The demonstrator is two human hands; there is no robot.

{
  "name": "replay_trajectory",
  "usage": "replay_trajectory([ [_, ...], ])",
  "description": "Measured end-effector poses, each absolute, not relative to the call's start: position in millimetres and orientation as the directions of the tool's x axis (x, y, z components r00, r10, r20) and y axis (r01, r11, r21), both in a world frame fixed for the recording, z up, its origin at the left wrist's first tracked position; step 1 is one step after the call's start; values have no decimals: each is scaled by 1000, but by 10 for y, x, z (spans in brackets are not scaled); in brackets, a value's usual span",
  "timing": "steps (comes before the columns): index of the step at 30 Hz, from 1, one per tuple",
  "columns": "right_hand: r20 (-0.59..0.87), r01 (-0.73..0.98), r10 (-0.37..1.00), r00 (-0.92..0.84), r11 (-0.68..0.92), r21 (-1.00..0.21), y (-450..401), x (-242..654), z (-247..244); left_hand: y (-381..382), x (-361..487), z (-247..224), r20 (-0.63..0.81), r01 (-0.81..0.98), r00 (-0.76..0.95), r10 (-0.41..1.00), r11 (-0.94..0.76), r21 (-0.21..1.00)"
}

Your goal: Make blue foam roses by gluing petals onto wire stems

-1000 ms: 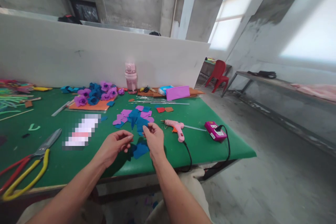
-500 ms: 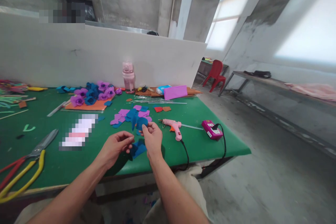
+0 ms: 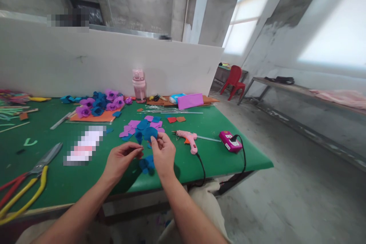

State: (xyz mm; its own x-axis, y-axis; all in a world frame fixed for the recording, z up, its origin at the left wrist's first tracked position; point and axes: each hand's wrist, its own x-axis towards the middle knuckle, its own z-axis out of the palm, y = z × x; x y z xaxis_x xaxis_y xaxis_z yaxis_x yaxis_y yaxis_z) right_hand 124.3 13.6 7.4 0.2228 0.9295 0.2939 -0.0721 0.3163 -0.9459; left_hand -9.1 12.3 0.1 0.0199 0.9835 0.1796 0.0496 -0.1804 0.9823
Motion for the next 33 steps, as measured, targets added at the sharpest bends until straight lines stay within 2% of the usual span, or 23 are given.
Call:
replay_trajectory([
  [6,370,-29,905,210,384,-923,70,1239,112,92,-78,-7,269,95,-26,963,-266,959],
  [9,363,-48,911,194,378,-924,51,1236,116,80,-74,14,260,92,-42,965,-256,962],
  [13,275,-127,945,179,299,-946,86,1226,74,70,-59,59,165,71,-55,985,-161,984],
  [20,101,-308,976,194,159,-938,183,1192,-17,47,-12,74,89,4,35,995,-89,996],
  [27,124,-319,977,172,174,-932,161,1167,30,60,-2,33,63,44,88,994,-67,997],
  [33,182,-248,972,146,215,-945,120,1185,76,75,-9,26,85,68,100,991,-92,993],
])
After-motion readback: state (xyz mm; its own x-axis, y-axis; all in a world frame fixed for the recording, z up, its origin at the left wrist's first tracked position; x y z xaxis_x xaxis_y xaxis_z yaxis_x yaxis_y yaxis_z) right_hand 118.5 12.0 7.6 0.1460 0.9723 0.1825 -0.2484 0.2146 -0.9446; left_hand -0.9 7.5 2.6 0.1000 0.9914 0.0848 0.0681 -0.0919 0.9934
